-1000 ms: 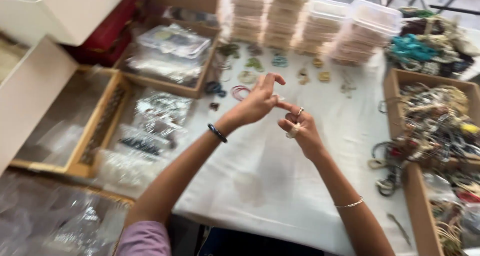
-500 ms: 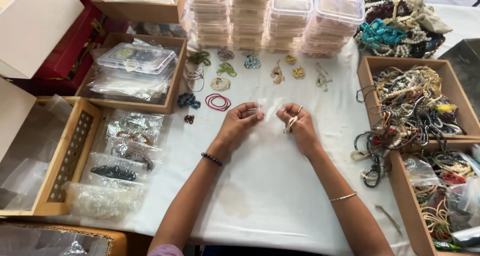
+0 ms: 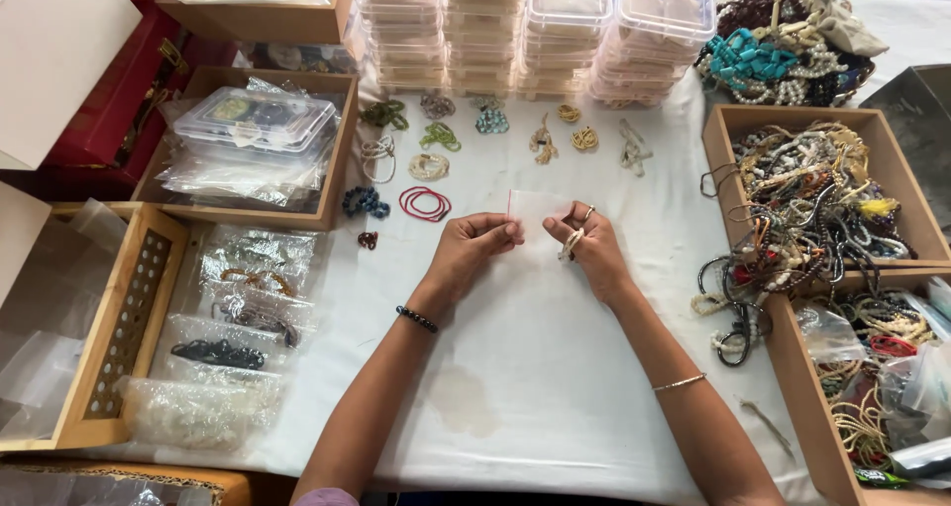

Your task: The person sorts various jewelry items, including bracelets and necklaces, on a white table. They place selected items into small clear plastic bags and then into small cardboard boxes. The person also handles a red elastic band and places it into a bag.

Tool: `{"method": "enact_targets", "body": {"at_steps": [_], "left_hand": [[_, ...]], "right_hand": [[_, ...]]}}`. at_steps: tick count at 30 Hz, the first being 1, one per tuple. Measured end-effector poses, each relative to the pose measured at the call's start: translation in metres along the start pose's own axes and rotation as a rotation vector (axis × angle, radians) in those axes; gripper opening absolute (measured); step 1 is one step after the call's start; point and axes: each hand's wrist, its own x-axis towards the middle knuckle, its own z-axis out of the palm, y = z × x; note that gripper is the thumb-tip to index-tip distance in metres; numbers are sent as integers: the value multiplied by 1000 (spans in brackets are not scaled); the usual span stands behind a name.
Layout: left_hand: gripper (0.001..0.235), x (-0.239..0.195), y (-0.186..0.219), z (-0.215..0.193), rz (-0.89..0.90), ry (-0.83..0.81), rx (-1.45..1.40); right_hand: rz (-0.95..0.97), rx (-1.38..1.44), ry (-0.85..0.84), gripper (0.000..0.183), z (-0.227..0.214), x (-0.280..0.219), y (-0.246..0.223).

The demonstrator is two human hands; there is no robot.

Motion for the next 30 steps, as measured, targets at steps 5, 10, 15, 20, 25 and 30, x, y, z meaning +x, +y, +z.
{"method": "enact_targets", "body": {"at_steps": [5, 10, 15, 20, 25, 30], "left_hand": [[20, -3, 3, 1, -23, -26, 33], [18, -4, 2, 4, 40, 32, 26], [18, -16, 11, 25, 167, 213, 179], [17, -28, 12, 41, 291, 277, 464], [21, -33, 17, 43, 389, 321, 587], [15, -43, 23, 60, 518, 404, 703]], "right_hand": [[41, -62, -46, 18, -3, -1, 0], [25, -66, -14, 18, -2, 5, 13], [-325, -57, 298, 16, 15, -10, 2], [-438, -373, 266, 19, 33, -27, -12], [-332, -355, 265, 14, 33, -17, 0], [-309, -454, 302, 20, 37, -22, -1]]}}
